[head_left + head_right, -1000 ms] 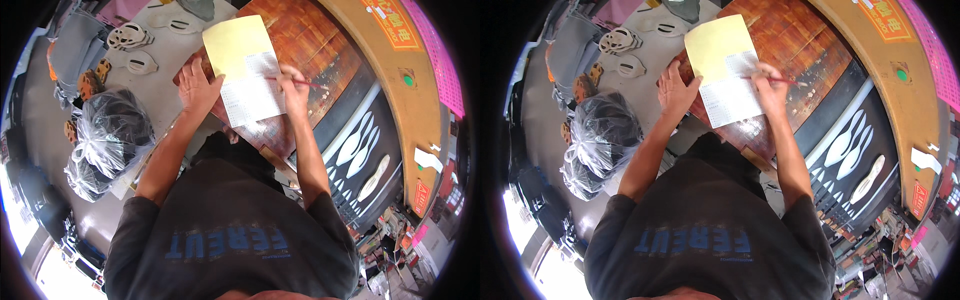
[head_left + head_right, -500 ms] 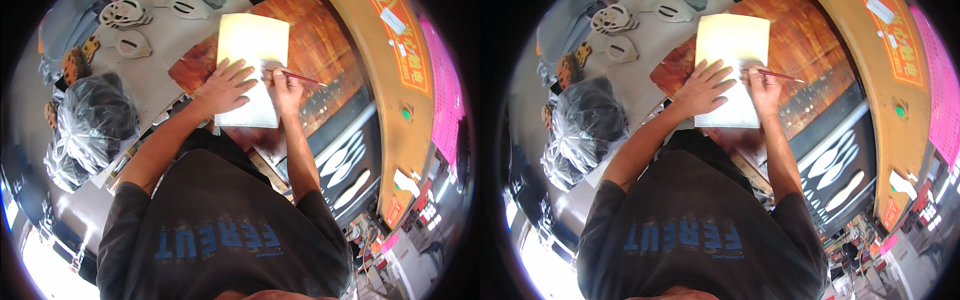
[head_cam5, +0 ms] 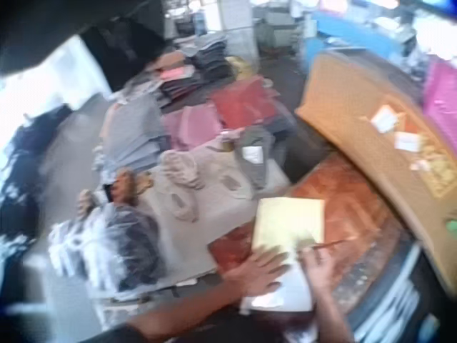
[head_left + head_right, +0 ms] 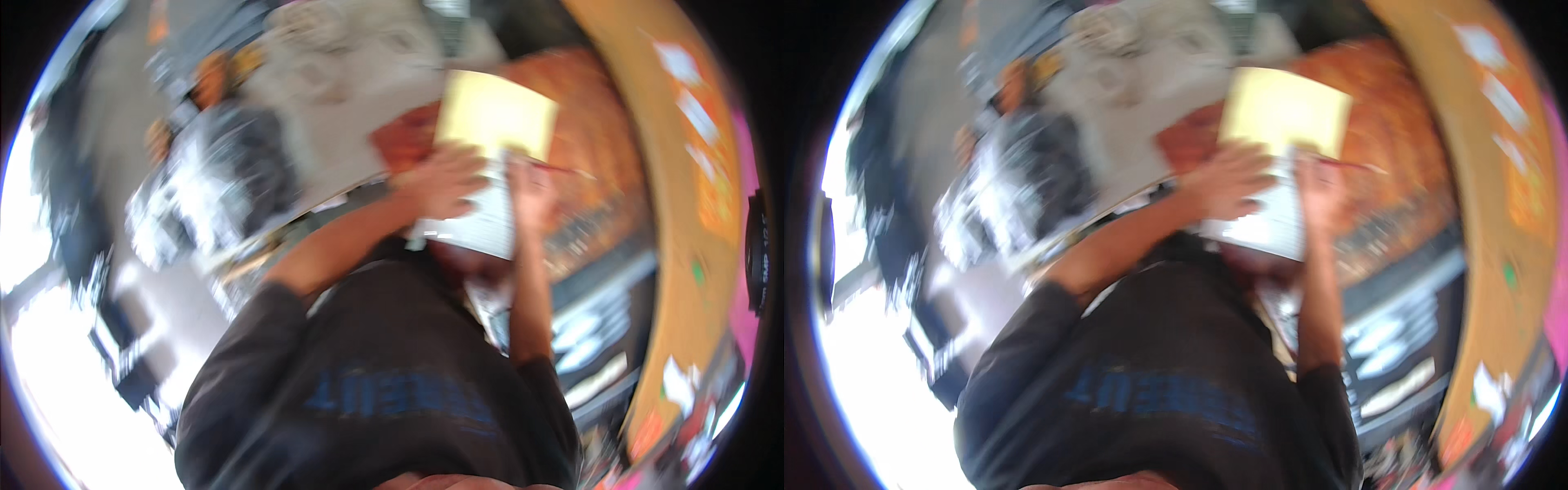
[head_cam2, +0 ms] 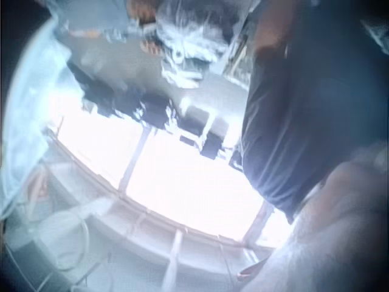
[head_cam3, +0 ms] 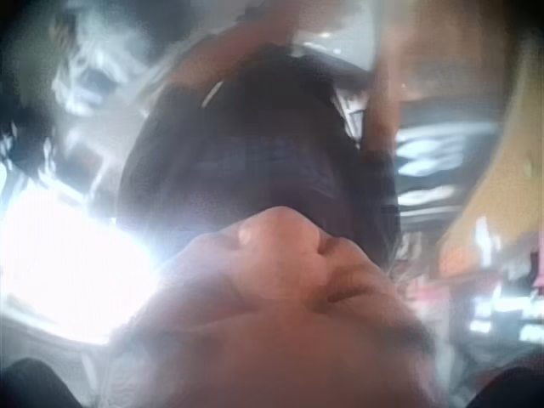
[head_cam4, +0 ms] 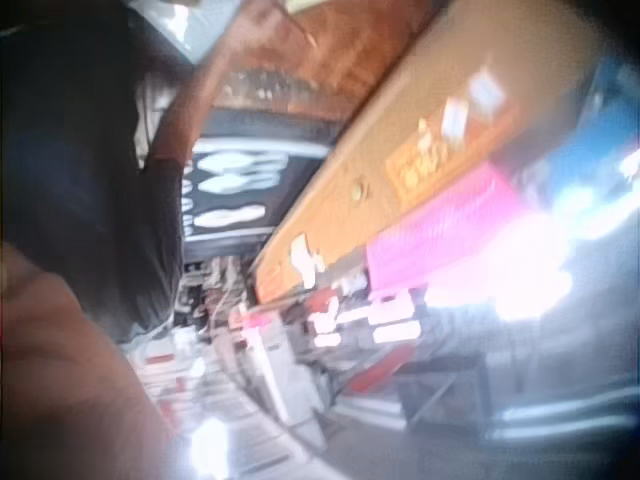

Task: The person stacks black plastic parts, places them into a clear plastic bag, and ties the bag closed. They then retrieve a notepad and pen, write on the notepad, and place it back in a drawer.

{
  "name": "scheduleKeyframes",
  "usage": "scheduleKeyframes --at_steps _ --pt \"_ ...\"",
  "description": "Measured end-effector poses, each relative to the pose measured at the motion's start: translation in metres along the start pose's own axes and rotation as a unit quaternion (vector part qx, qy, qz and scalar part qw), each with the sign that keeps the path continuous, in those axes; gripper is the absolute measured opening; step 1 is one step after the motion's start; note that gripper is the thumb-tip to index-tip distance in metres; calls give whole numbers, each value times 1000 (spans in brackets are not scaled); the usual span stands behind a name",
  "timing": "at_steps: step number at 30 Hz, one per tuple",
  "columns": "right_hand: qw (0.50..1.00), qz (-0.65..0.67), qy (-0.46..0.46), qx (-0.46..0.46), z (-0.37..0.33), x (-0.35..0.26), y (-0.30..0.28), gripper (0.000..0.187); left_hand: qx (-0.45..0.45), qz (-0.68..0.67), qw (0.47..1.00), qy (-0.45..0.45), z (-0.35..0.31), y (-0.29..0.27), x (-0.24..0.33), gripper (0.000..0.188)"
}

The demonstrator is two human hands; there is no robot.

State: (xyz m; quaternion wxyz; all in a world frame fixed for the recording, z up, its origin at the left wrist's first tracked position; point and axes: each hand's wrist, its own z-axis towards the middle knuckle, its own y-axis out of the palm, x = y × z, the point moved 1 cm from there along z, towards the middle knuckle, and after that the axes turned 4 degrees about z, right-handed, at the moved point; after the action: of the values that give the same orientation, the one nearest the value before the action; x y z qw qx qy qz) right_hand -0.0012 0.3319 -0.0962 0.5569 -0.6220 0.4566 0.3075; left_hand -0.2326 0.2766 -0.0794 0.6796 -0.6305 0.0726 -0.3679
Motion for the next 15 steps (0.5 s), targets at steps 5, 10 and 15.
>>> scheduleKeyframes --at_steps 5,10,15 --pt "993 -41 -106 19 3 -7 4 24 -11 43 998 33 13 0 -4 57" --pt "982 61 -172 40 3 -24 18 26 14 68 994 88 14 -7 -1 61" --pt "975 158 -151 45 1 -27 10 29 -46 117 988 84 11 2 -5 63"
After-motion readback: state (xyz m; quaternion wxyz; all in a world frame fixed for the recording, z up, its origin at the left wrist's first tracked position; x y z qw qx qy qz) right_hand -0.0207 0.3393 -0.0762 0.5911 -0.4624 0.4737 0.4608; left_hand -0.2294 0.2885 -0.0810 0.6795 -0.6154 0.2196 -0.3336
